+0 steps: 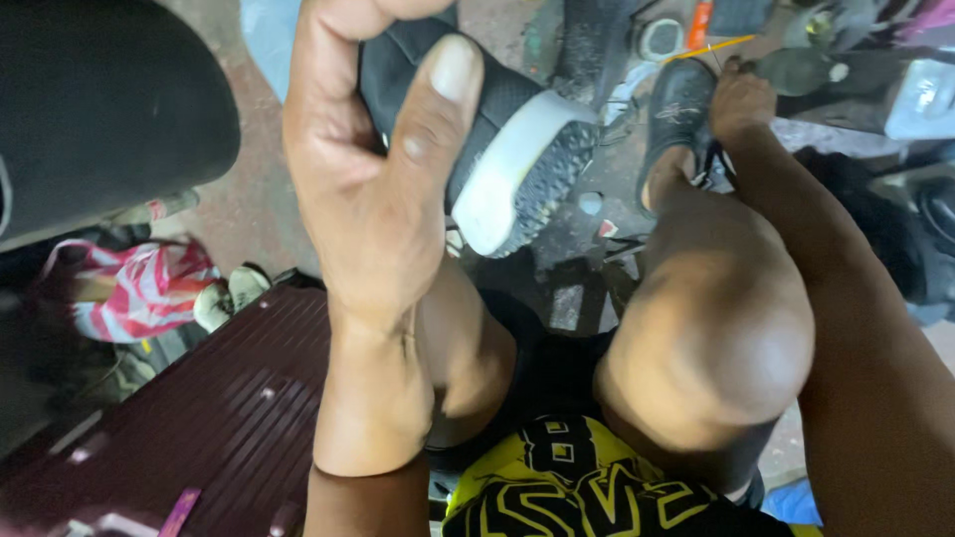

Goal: The person applies glue to the sole of a sneaker using a small bottle, then presses the sole to the upper to bond them. The person repeats the application and pressing steps while seated on the floor.

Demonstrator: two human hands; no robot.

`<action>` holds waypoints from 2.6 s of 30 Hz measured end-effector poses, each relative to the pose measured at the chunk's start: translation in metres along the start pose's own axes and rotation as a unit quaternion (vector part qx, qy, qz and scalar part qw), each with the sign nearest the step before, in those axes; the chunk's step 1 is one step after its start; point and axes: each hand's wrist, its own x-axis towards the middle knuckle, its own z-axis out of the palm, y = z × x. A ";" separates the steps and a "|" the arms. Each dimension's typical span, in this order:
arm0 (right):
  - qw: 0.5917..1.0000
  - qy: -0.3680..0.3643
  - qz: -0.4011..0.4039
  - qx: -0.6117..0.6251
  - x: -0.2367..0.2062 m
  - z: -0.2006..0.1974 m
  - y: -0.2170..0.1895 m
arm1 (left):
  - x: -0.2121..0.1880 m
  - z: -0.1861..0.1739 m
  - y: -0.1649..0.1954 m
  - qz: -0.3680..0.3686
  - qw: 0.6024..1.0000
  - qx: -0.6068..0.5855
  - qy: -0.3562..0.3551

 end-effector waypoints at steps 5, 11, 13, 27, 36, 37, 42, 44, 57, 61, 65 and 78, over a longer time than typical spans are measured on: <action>0.999 -0.014 0.008 0.033 0.002 -0.004 0.004 | 0.006 -0.009 -0.015 -0.016 0.992 -0.122 -0.001; 0.997 -0.065 -0.001 0.033 -0.004 -0.022 0.004 | 0.019 -0.004 -0.015 -0.075 0.980 -0.183 0.029; 0.999 -0.031 -0.020 0.008 -0.011 -0.024 0.009 | 0.020 -0.001 -0.014 -0.122 0.964 -0.230 0.057; 0.869 0.140 -0.084 0.467 -0.128 -0.121 0.035 | -0.011 -0.006 -0.019 -0.171 0.940 -0.296 -0.007; 0.780 0.230 -0.157 0.560 -0.281 -0.394 -0.015 | -0.031 -0.001 -0.010 -0.143 0.927 -0.333 -0.095; 0.796 0.236 -0.197 0.521 -0.285 -0.411 -0.031 | -0.033 0.000 -0.008 -0.137 0.927 -0.331 -0.108; 0.852 0.252 -0.288 0.356 -0.293 -0.460 -0.108 | -0.038 -0.007 -0.005 -0.108 0.931 -0.318 -0.140; 0.868 0.249 -0.259 0.342 -0.297 -0.469 -0.127 | -0.039 -0.008 -0.009 -0.095 0.930 -0.320 -0.151; 0.876 0.259 -0.250 0.320 -0.305 -0.471 -0.147 | -0.040 -0.016 -0.019 -0.047 0.931 -0.321 -0.164; 0.870 0.280 -0.262 0.310 -0.305 -0.468 -0.139 | -0.042 -0.011 -0.016 -0.059 0.933 -0.321 -0.151; 0.873 0.282 -0.261 0.302 -0.308 -0.471 -0.133 | -0.043 -0.008 -0.010 -0.051 0.945 -0.287 -0.147; 0.904 0.265 -0.227 0.246 -0.308 -0.470 -0.129 | -0.045 -0.001 -0.016 0.040 0.996 0.018 -0.078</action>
